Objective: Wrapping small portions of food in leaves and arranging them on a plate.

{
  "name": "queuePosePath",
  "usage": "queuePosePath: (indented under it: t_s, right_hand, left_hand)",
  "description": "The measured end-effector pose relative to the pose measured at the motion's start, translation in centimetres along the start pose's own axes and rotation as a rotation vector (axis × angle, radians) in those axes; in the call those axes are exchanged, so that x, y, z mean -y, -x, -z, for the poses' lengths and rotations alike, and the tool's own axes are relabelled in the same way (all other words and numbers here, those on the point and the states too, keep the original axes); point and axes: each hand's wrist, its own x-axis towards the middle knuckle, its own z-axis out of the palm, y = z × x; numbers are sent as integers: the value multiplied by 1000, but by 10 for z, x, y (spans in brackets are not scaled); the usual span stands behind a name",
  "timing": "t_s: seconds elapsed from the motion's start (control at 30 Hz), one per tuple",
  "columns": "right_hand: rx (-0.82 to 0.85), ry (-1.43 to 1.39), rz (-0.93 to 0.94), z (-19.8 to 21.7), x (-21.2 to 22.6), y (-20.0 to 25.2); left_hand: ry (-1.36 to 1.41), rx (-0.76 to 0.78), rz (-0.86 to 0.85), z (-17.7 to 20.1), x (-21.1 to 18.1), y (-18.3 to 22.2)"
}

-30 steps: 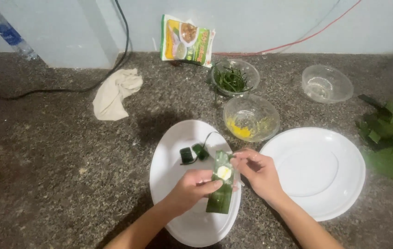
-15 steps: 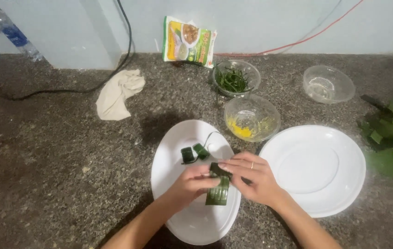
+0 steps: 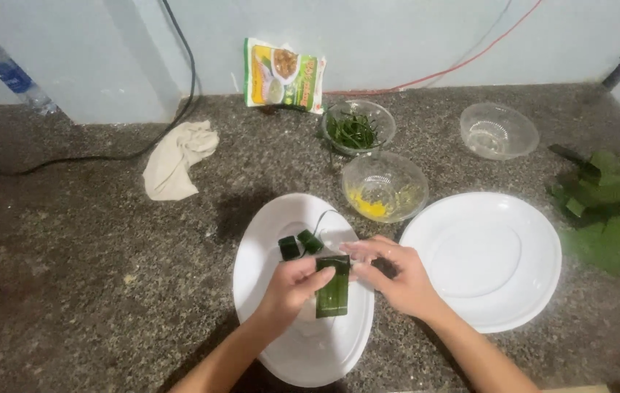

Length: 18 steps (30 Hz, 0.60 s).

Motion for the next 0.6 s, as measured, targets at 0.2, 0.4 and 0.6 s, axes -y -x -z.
queuePosePath:
  t_s: [0.2, 0.4, 0.6]
  right_hand:
    - [-56, -92, -92, -7, -9, 5]
    - [-77, 88, 171, -6, -7, 0]
    - [-40, 292, 392, 0, -14, 1]
  left_hand:
    - [72, 96, -190, -6, 10, -3]
    - [163, -33, 24, -6, 17, -2]
    - [348, 149, 74, -5, 1, 0]
